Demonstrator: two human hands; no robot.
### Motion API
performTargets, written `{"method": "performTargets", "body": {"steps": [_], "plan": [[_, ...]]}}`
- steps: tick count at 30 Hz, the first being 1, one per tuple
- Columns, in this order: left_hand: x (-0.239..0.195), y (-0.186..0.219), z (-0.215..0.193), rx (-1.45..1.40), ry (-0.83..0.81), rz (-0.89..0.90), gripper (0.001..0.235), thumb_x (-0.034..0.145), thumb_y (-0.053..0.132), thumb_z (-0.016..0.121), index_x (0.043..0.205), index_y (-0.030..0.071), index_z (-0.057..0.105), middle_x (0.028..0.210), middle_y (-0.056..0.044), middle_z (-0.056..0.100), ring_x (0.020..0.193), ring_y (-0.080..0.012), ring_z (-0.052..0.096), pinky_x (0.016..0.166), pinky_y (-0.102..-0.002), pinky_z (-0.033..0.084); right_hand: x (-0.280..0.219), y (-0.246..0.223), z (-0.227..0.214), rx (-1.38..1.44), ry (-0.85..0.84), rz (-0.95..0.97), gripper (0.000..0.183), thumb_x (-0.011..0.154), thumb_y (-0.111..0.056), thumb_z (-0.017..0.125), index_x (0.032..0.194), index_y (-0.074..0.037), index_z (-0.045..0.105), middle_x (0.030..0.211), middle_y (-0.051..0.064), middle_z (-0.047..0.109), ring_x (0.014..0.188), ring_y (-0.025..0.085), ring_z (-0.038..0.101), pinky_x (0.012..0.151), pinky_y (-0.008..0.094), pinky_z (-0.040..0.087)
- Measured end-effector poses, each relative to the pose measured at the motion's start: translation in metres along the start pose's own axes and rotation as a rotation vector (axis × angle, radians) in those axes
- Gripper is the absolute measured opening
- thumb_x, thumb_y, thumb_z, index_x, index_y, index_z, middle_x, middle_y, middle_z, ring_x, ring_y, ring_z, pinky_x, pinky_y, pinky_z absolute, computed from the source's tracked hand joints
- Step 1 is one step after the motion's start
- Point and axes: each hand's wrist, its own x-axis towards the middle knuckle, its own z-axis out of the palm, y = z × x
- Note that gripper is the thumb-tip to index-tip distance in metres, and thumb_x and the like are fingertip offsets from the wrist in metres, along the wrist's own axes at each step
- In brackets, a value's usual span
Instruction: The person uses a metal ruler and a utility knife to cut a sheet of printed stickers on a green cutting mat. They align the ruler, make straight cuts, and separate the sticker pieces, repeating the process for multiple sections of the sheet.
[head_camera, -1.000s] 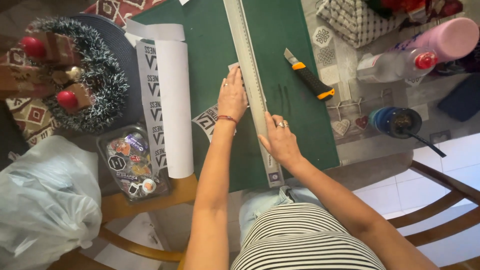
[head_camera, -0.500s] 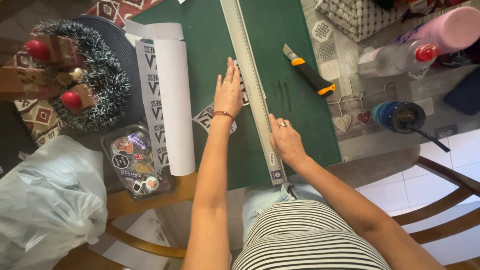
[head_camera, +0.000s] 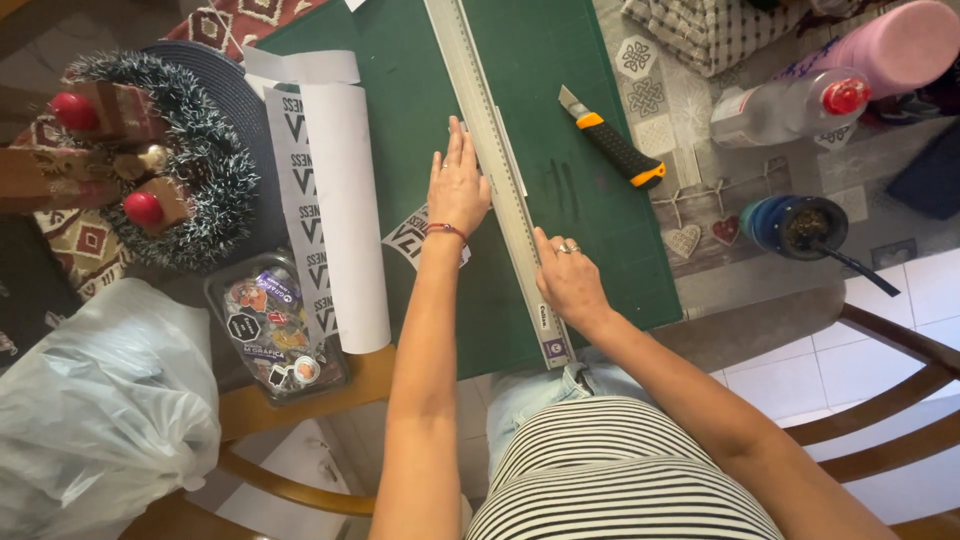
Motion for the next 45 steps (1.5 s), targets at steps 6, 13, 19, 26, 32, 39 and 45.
{"method": "performTargets", "body": {"steps": [6,13,19,26,32,39,45], "plan": [[-0.001,0.005,0.004,-0.01,0.003,-0.022,0.121,0.089,0.049,0.091,0.178,0.013,0.017,0.185,-0.016,0.0,0.166,-0.0315,0.035,0.138,-0.057,0.025,0.002,0.0,-0.006,0.04,-0.064,0.034,0.067,0.091,-0.011,0.063,0.155,0.002,0.054,0.099,0.012,0.064,0.089,0.03,0.069,0.068,0.04,0.063],[0.005,0.009,0.006,0.078,-0.045,0.0,0.105,0.089,0.051,0.091,0.173,0.024,0.035,0.184,-0.009,0.009,0.167,-0.0319,0.03,0.136,-0.061,0.027,0.002,0.0,-0.007,0.072,-0.12,0.067,0.066,0.092,-0.009,0.063,0.157,0.002,0.052,0.101,0.012,0.064,0.091,0.029,0.069,0.069,0.04,0.063],[0.004,0.016,-0.001,0.104,-0.071,-0.045,0.104,0.091,0.055,0.089,0.174,0.027,0.032,0.183,-0.013,0.014,0.167,-0.0294,0.031,0.137,-0.057,0.027,0.001,0.001,-0.005,0.061,-0.078,0.045,0.066,0.092,-0.01,0.063,0.156,0.002,0.053,0.099,0.013,0.063,0.09,0.03,0.069,0.068,0.041,0.063],[0.006,0.012,0.008,0.122,-0.072,-0.051,0.107,0.089,0.057,0.09,0.174,0.03,0.031,0.183,-0.015,0.011,0.167,-0.0295,0.031,0.137,-0.056,0.027,0.0,0.003,-0.003,0.054,-0.06,0.033,0.066,0.091,-0.009,0.063,0.155,0.004,0.053,0.098,0.014,0.064,0.089,0.031,0.069,0.067,0.04,0.063],[0.005,0.013,0.008,0.108,-0.062,-0.049,0.107,0.089,0.056,0.09,0.174,0.029,0.031,0.183,-0.016,0.011,0.167,-0.0299,0.031,0.137,-0.057,0.028,0.002,0.0,-0.015,0.099,-0.132,0.072,0.064,0.094,-0.006,0.06,0.157,0.004,0.051,0.1,0.014,0.064,0.09,0.029,0.069,0.071,0.038,0.062],[0.006,0.012,0.009,0.101,-0.055,-0.048,0.108,0.088,0.057,0.091,0.174,0.029,0.032,0.183,-0.015,0.012,0.167,-0.03,0.031,0.136,-0.058,0.029,0.004,0.001,-0.016,0.079,-0.141,0.063,0.064,0.094,-0.005,0.061,0.157,0.005,0.05,0.1,0.014,0.064,0.091,0.028,0.07,0.072,0.038,0.063],[0.006,0.016,0.005,0.115,-0.062,-0.059,0.107,0.089,0.057,0.09,0.174,0.028,0.031,0.183,-0.015,0.01,0.167,-0.03,0.031,0.136,-0.057,0.029,0.006,0.002,-0.024,0.114,-0.195,0.073,0.066,0.095,-0.003,0.062,0.159,0.006,0.047,0.103,0.014,0.063,0.094,0.028,0.069,0.078,0.037,0.064]]}}
